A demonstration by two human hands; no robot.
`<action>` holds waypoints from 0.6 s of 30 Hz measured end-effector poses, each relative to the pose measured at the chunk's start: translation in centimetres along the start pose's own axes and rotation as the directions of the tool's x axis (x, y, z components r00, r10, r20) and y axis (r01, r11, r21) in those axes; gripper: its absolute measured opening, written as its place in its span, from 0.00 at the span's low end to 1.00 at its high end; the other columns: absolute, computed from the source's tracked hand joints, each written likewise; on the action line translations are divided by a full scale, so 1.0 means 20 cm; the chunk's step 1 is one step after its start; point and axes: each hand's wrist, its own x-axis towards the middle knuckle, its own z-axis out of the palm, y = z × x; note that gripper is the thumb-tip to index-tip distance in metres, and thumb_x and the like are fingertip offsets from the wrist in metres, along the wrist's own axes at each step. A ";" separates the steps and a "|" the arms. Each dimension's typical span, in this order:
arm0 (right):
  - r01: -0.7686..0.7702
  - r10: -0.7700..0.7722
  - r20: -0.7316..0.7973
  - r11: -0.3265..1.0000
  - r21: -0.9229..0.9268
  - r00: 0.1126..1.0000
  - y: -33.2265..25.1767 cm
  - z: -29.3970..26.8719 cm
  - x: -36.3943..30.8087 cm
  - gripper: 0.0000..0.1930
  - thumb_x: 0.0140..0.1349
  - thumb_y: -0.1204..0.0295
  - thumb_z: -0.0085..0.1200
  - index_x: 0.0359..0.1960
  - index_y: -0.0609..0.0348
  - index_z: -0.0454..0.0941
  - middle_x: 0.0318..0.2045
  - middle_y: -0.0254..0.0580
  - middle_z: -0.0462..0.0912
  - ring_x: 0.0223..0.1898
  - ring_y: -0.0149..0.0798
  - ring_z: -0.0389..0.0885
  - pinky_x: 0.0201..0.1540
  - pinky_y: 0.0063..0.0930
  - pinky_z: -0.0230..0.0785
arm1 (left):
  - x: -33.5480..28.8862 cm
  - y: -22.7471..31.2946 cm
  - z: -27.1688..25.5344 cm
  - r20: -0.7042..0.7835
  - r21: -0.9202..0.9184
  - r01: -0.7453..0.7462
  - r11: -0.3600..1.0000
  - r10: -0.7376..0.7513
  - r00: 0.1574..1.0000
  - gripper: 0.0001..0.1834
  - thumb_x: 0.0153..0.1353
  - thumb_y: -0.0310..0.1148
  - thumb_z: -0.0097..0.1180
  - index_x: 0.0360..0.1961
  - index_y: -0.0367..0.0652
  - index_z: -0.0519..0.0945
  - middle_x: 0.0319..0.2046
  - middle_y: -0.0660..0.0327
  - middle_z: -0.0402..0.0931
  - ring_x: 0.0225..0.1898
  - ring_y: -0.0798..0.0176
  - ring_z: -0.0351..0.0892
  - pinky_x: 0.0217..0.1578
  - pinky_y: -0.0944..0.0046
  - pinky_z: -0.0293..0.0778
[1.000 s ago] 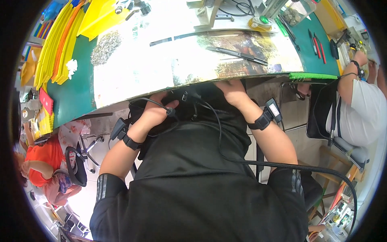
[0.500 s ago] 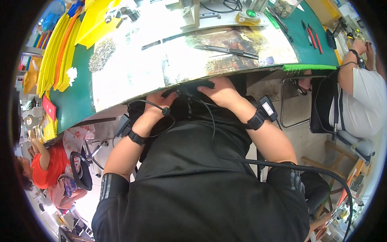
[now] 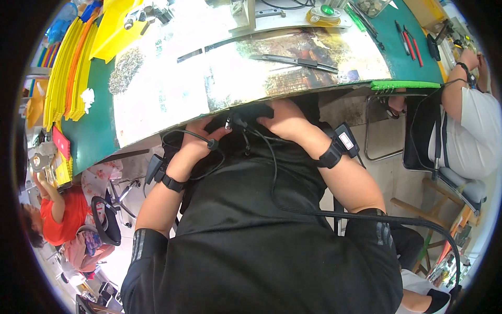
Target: Assembling and inspecting small components on a workbench in a fabrication setting.
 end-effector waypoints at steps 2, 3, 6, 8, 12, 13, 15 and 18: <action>-0.014 0.014 -0.009 1.000 -0.022 1.000 0.02 0.00 -0.01 0.26 0.57 0.64 0.65 0.55 0.64 0.79 0.53 0.63 0.80 0.57 0.63 0.76 0.61 0.45 0.68 | -0.04 0.07 -0.04 -0.004 0.066 -0.027 0.997 0.028 1.000 0.29 0.57 0.36 0.73 0.58 0.35 0.80 0.51 0.51 0.84 0.52 0.59 0.82 0.54 0.60 0.75; -0.024 0.023 -0.018 0.999 -0.043 1.000 0.03 0.00 -0.02 0.25 0.57 0.64 0.65 0.55 0.64 0.79 0.53 0.64 0.80 0.56 0.64 0.77 0.61 0.46 0.69 | -0.06 0.11 -0.07 0.020 0.062 0.002 0.998 -0.003 1.000 0.30 0.56 0.38 0.73 0.58 0.36 0.80 0.51 0.49 0.84 0.52 0.56 0.82 0.54 0.59 0.75; 0.025 -0.042 -0.175 0.995 -0.094 0.984 0.08 0.01 -0.06 0.20 0.56 0.72 0.64 0.50 0.64 0.81 0.44 0.58 0.85 0.48 0.54 0.84 0.50 0.38 0.75 | -0.07 0.08 -0.09 0.021 0.191 0.091 0.977 -0.097 0.995 0.31 0.54 0.40 0.73 0.59 0.39 0.80 0.51 0.46 0.83 0.52 0.49 0.82 0.55 0.58 0.75; -0.043 0.038 -0.152 0.999 -0.033 0.988 -0.03 -0.03 -0.10 0.21 0.55 0.73 0.64 0.51 0.64 0.80 0.48 0.57 0.82 0.48 0.55 0.83 0.51 0.39 0.76 | -0.08 0.01 -0.10 -0.014 0.316 0.161 0.935 -0.166 0.986 0.31 0.54 0.41 0.72 0.59 0.40 0.80 0.51 0.45 0.82 0.53 0.46 0.82 0.55 0.56 0.75; -0.057 0.081 -0.145 0.986 0.157 0.986 -0.02 -0.03 -0.15 0.23 0.53 0.79 0.62 0.54 0.61 0.78 0.54 0.51 0.79 0.47 0.48 0.83 0.49 0.35 0.78 | -0.09 -0.09 -0.11 -0.082 0.350 0.006 0.937 0.024 0.996 0.28 0.56 0.39 0.70 0.57 0.42 0.81 0.51 0.44 0.82 0.54 0.42 0.81 0.56 0.52 0.75; -0.061 0.084 -0.139 0.986 0.158 0.987 -0.01 -0.03 -0.16 0.23 0.53 0.79 0.62 0.54 0.61 0.78 0.54 0.51 0.79 0.47 0.48 0.83 0.49 0.35 0.78 | -0.10 -0.10 -0.11 -0.091 0.353 -0.020 0.935 0.056 0.994 0.26 0.56 0.38 0.69 0.56 0.42 0.81 0.51 0.45 0.82 0.54 0.42 0.80 0.56 0.52 0.75; -0.033 0.056 -0.143 0.986 0.162 0.988 0.00 -0.05 -0.18 0.25 0.53 0.80 0.62 0.55 0.58 0.78 0.55 0.48 0.80 0.47 0.47 0.83 0.50 0.34 0.78 | -0.13 -0.11 -0.10 -0.087 0.327 -0.007 0.945 0.037 0.996 0.25 0.56 0.37 0.69 0.56 0.44 0.82 0.52 0.45 0.81 0.56 0.43 0.79 0.57 0.52 0.75; -0.038 0.058 -0.127 0.987 0.154 0.990 0.04 -0.05 -0.20 0.27 0.53 0.79 0.61 0.58 0.59 0.77 0.57 0.48 0.79 0.50 0.46 0.83 0.51 0.34 0.78 | -0.17 -0.13 -0.07 -0.091 0.322 -0.036 0.946 0.069 0.994 0.26 0.55 0.37 0.69 0.56 0.44 0.82 0.53 0.45 0.80 0.57 0.43 0.78 0.57 0.52 0.74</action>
